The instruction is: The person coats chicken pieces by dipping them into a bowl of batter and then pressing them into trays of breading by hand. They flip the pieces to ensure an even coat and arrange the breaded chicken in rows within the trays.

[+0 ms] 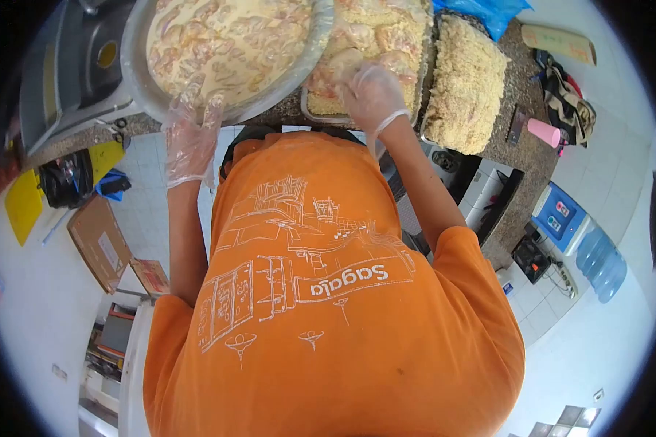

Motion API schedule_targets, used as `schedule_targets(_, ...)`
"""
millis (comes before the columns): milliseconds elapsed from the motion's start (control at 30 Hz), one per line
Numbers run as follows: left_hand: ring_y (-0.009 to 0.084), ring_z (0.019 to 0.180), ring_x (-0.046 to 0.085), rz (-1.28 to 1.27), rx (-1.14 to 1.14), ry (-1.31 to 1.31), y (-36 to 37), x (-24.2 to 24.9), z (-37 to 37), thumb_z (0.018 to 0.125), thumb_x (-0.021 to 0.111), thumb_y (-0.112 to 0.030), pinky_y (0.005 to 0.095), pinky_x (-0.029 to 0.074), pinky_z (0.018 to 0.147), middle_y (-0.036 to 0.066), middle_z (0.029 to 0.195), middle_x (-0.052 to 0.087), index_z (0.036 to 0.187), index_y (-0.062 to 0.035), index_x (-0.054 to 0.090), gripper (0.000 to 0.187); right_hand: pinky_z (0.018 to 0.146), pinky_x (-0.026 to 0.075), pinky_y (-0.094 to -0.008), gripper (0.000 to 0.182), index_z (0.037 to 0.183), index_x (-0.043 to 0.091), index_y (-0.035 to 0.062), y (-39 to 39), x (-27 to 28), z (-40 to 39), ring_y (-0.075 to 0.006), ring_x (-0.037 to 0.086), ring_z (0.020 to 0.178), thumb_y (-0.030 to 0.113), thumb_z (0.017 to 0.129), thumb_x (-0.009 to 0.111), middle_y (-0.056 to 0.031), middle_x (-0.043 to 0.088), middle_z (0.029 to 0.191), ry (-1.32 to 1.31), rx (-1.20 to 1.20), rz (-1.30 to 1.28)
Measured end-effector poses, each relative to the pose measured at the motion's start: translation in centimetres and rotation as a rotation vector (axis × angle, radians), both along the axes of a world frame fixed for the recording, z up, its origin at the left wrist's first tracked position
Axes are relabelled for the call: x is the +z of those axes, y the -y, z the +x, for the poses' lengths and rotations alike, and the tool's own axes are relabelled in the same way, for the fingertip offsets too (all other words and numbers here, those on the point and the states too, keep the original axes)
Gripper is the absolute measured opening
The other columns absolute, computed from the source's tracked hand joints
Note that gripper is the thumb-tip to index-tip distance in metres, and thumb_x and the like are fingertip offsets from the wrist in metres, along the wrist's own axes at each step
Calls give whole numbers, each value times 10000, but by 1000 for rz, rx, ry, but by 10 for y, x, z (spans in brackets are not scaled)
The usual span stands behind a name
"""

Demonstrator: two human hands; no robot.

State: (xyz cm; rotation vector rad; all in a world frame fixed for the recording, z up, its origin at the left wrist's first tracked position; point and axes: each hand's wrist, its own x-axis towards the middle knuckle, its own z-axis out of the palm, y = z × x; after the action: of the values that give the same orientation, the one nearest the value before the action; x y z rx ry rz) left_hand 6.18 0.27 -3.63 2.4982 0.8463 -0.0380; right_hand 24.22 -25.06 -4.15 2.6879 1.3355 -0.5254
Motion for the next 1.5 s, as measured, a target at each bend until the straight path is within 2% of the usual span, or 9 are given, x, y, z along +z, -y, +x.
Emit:
schedule_targets(133,367,1212,572,-76,44,100,-8,11,-11,957,631,-345,457,449,1025,208,1319,588,1361,-78,570,489,781,511,-475,194,953,685,47,-55,0,15,-369,649,877,199,886,584,-177,676,884,-76,-86,609)
schedule_targets(400,331,1192,588,-26,118,123,-50,18,-45,964,635,-319,434,467,1009,202,1326,576,1383,-95,561,481,945,518,-390,458,1222,687,118,-187,-106,65,-248,686,1054,282,808,793,-170,717,1140,34,59,-10)
schedule_targets(733,400,1232,552,-87,107,201,-81,10,-50,951,656,-281,462,446,1035,251,1313,581,1361,-43,546,487,856,550,-431,244,1049,693,29,-193,-53,77,-360,689,954,213,925,593,-165,717,1059,-102,11,-17)
schedule_targets(833,404,1214,563,-73,47,209,-82,11,-43,950,654,-284,464,449,1027,259,1307,580,1359,-32,545,493,795,555,-392,244,1066,696,12,-154,-54,105,-287,689,887,197,936,605,-123,726,957,-263,58,-45)
schedule_targets(1000,398,1247,539,-106,0,197,-76,8,-26,956,634,-307,462,430,1049,248,1339,560,1380,-46,534,508,716,539,-350,159,1025,699,3,-90,2,66,-178,655,798,116,922,654,-51,670,821,-1037,-646,625)
schedule_targets(1133,396,1302,503,-193,-5,113,-60,9,-12,969,595,-372,465,399,1082,233,1398,527,1407,-47,505,553,719,540,-364,193,1009,690,-18,-76,-19,67,-209,654,775,154,928,659,-83,681,830,-756,-465,567)
schedule_targets(1200,398,1291,514,-192,-30,90,-53,16,-2,970,588,-386,467,401,1076,232,1395,530,1411,-49,499,562,770,551,-379,301,1022,700,-28,-103,2,45,-250,679,824,258,943,652,-121,703,876,-155,263,290)
schedule_targets(1267,399,1280,525,-189,-57,62,-45,23,3,971,581,-400,468,404,1071,232,1392,533,1415,-51,492,571,834,557,-403,396,1014,723,-12,-159,32,15,-302,701,895,363,949,612,-162,721,952,-243,-60,-253)
schedule_targets(1500,383,1237,556,-89,-39,135,-34,22,-6,960,605,-387,460,424,1057,214,1361,555,1404,-55,512,563,891,549,-435,441,1006,751,31,-182,-50,8,-328,706,962,433,930,588,-186,726,1029,-177,-40,28)
